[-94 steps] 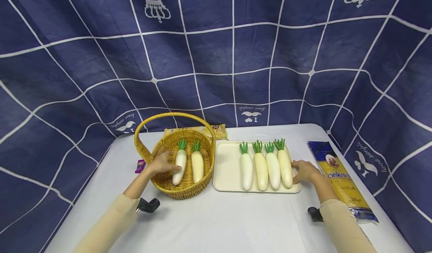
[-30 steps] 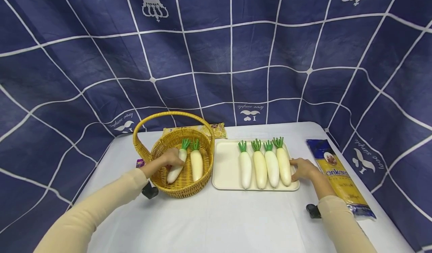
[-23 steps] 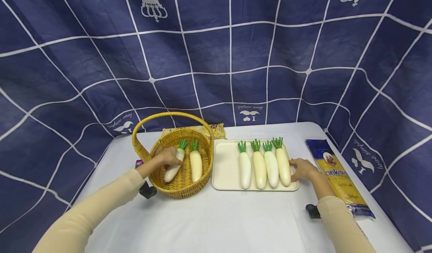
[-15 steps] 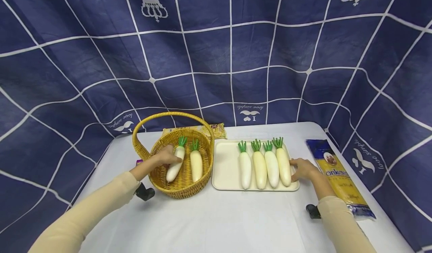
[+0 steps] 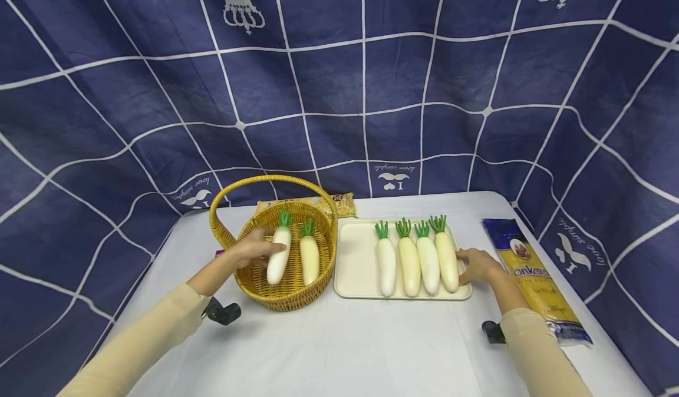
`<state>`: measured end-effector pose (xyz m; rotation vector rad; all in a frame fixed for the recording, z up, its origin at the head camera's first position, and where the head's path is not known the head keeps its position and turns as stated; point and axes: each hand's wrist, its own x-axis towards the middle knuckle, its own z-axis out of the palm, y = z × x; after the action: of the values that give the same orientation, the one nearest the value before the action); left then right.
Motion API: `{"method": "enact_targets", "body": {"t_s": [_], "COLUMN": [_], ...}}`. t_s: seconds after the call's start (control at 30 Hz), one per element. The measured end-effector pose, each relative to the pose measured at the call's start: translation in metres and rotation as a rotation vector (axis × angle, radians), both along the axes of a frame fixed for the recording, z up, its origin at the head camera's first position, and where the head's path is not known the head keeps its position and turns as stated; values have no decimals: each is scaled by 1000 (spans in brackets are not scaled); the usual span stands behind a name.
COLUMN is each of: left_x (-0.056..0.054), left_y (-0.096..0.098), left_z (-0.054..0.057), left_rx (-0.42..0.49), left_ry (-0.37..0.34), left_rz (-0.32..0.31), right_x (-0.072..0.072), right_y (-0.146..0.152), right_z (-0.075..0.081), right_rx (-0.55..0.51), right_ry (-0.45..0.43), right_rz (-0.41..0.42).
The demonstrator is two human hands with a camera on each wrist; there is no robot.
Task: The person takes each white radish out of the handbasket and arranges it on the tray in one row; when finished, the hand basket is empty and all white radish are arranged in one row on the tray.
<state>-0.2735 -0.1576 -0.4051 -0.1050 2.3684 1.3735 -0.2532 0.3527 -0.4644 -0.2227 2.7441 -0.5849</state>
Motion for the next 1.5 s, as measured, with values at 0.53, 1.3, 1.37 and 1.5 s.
{"method": "enact_targets", "body": {"t_s": [0.53,1.3,1.37,1.5], "left_x": [28,63,66,72], "left_y": [8,13,15,19], "left_z": [-5,5,5,4], "left_rx": [403,514,523,510], "left_ry": [-37,-57,-71,-85], "left_rz": [12,-132,-174,-259], "right_x": [1,1,1,1], "right_y": [0,-1,0,0], "right_z": [0,1,1,1], "right_rx": [9,8,7,4], "right_ry": [7,16,18,14], "right_rz": [11,23,23,19]}}
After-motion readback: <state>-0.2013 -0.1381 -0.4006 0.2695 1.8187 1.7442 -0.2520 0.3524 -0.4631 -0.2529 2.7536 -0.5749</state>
